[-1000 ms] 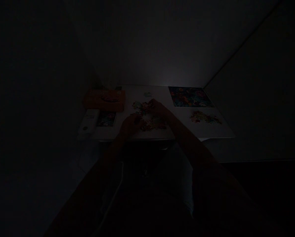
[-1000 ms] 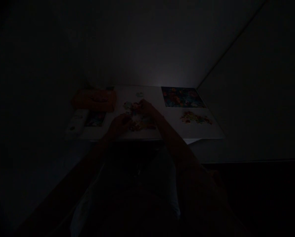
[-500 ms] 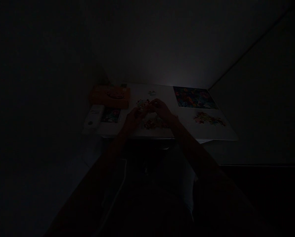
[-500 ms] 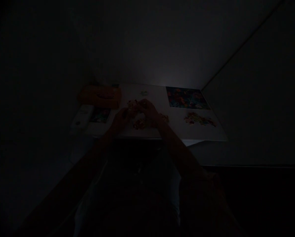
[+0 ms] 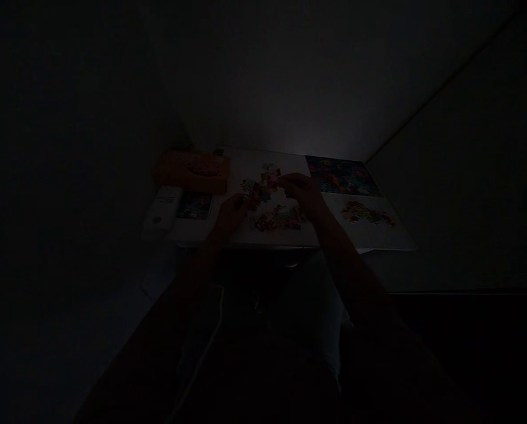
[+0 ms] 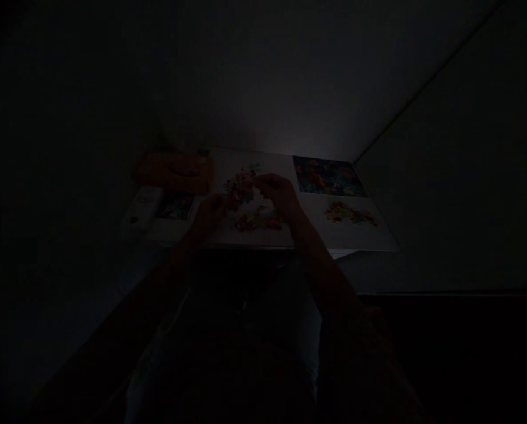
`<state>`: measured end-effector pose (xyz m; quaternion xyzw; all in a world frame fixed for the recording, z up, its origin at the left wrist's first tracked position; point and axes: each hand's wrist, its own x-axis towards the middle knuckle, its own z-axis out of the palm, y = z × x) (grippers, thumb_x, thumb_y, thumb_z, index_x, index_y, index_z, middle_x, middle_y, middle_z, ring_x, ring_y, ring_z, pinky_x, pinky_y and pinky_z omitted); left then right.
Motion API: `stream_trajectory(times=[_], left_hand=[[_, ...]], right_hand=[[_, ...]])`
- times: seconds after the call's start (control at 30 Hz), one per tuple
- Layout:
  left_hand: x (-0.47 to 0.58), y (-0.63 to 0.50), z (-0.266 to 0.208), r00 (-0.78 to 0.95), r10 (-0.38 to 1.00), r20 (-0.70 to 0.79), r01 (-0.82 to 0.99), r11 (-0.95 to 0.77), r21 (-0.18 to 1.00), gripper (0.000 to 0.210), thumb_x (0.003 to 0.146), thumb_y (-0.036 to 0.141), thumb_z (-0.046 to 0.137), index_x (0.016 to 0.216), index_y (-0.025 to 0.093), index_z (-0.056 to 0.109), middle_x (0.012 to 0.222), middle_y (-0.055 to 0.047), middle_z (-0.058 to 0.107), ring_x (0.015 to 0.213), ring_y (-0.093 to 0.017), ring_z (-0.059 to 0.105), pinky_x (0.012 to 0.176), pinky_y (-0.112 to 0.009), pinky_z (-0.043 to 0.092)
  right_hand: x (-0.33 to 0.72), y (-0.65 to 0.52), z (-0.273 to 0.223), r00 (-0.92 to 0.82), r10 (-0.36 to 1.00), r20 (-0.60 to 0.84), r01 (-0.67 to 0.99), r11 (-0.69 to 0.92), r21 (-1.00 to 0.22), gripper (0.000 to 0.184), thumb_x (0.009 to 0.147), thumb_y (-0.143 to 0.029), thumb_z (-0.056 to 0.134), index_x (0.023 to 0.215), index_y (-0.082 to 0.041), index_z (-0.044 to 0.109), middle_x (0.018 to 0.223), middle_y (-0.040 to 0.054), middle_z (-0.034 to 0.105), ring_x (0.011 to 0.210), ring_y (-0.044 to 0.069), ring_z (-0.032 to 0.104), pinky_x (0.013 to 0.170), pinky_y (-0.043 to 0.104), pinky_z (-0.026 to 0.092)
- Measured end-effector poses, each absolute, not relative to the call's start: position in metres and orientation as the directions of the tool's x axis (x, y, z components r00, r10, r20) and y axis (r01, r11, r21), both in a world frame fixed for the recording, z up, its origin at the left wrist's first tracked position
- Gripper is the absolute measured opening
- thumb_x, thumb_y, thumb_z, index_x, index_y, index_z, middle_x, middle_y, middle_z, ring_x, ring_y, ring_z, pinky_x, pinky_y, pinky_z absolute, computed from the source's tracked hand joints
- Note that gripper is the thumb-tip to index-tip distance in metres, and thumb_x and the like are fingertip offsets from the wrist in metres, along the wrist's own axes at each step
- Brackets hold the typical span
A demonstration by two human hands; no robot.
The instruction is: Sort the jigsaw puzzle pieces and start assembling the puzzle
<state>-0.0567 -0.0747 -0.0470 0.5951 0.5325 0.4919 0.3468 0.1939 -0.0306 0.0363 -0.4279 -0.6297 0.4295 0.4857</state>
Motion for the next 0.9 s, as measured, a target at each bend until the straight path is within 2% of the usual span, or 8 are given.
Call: stream_trajectory(times=[0.13,0.27,0.4,0.5,0.63,0.73,0.9], left_hand=[[-0.060,-0.074,-0.051,-0.012,0.976,0.217,0.275,-0.206,0.939,0.038,0.108,0.054,0.067,0.096,0.018,0.071,0.089,-0.006,0.073,0.080,-0.018,0.065,0.073,-0.030,0.049],[-0.060,-0.073,-0.053,-0.012,0.970,0.244,0.255,-0.233,0.938,0.045,0.105,0.062,0.072,0.101,0.017,0.076,0.097,-0.010,0.078,0.084,-0.019,0.068,0.073,-0.031,0.051],[-0.057,-0.074,-0.048,-0.097,0.980,0.176,0.174,-0.158,0.972,0.035,0.101,0.047,0.083,0.115,0.016,0.079,0.099,-0.010,0.080,0.084,-0.019,0.073,0.072,-0.029,0.053],[-0.056,-0.076,-0.041,-0.119,0.987,0.104,0.099,-0.092,0.991,0.036,0.102,0.034,0.087,0.128,0.014,0.075,0.098,-0.009,0.082,0.080,-0.018,0.074,0.071,-0.028,0.055],[-0.057,-0.079,-0.033,-0.177,0.982,0.068,0.093,-0.052,0.994,0.026,0.103,0.023,0.087,0.125,0.014,0.075,0.094,-0.007,0.082,0.075,-0.016,0.073,0.071,-0.028,0.057],[-0.059,-0.079,-0.032,-0.231,0.971,0.062,0.073,-0.046,0.996,0.023,0.103,0.023,0.089,0.122,0.014,0.079,0.101,-0.008,0.084,0.079,-0.016,0.075,0.073,-0.027,0.058],[-0.061,-0.075,-0.039,-0.206,0.975,0.081,0.072,-0.068,0.995,0.025,0.098,0.026,0.093,0.118,0.014,0.083,0.106,-0.010,0.085,0.087,-0.018,0.077,0.078,-0.028,0.060]], right_hand=[[0.201,-0.046,0.061,-0.124,0.934,0.334,0.058,0.343,-0.938,0.038,0.083,-0.062,0.100,0.094,-0.029,0.084,0.085,-0.0005,0.079,0.075,0.016,0.068,0.063,0.029,0.055],[0.211,-0.054,0.070,-0.102,0.931,0.350,0.036,0.355,-0.934,0.033,0.083,-0.056,0.101,0.093,-0.030,0.083,0.087,-0.0005,0.080,0.082,0.017,0.075,0.063,0.027,0.055],[0.221,-0.052,0.063,-0.037,0.942,0.333,0.028,0.334,-0.942,0.033,0.081,-0.053,0.102,0.094,-0.030,0.081,0.091,-0.0009,0.082,0.087,0.017,0.078,0.068,0.027,0.057],[0.225,-0.049,0.053,-0.005,0.951,0.309,0.072,0.308,-0.949,0.037,0.077,-0.053,0.102,0.096,-0.030,0.080,0.092,-0.0004,0.083,0.088,0.018,0.078,0.070,0.029,0.058],[0.228,-0.046,0.038,0.025,0.967,0.254,0.094,0.251,-0.964,0.043,0.077,-0.053,0.099,0.109,-0.031,0.082,0.102,0.0018,0.087,0.097,0.021,0.081,0.076,0.032,0.061],[0.227,-0.044,0.027,0.042,0.977,0.209,0.078,0.205,-0.976,0.047,0.082,-0.056,0.094,0.121,-0.032,0.081,0.113,0.0041,0.088,0.107,0.023,0.082,0.082,0.034,0.063],[0.201,-0.040,0.007,-0.041,0.982,0.182,0.105,0.185,-0.977,0.052,0.084,-0.064,0.089,0.123,-0.032,0.078,0.118,0.0066,0.089,0.109,0.026,0.083,0.086,0.039,0.065]])
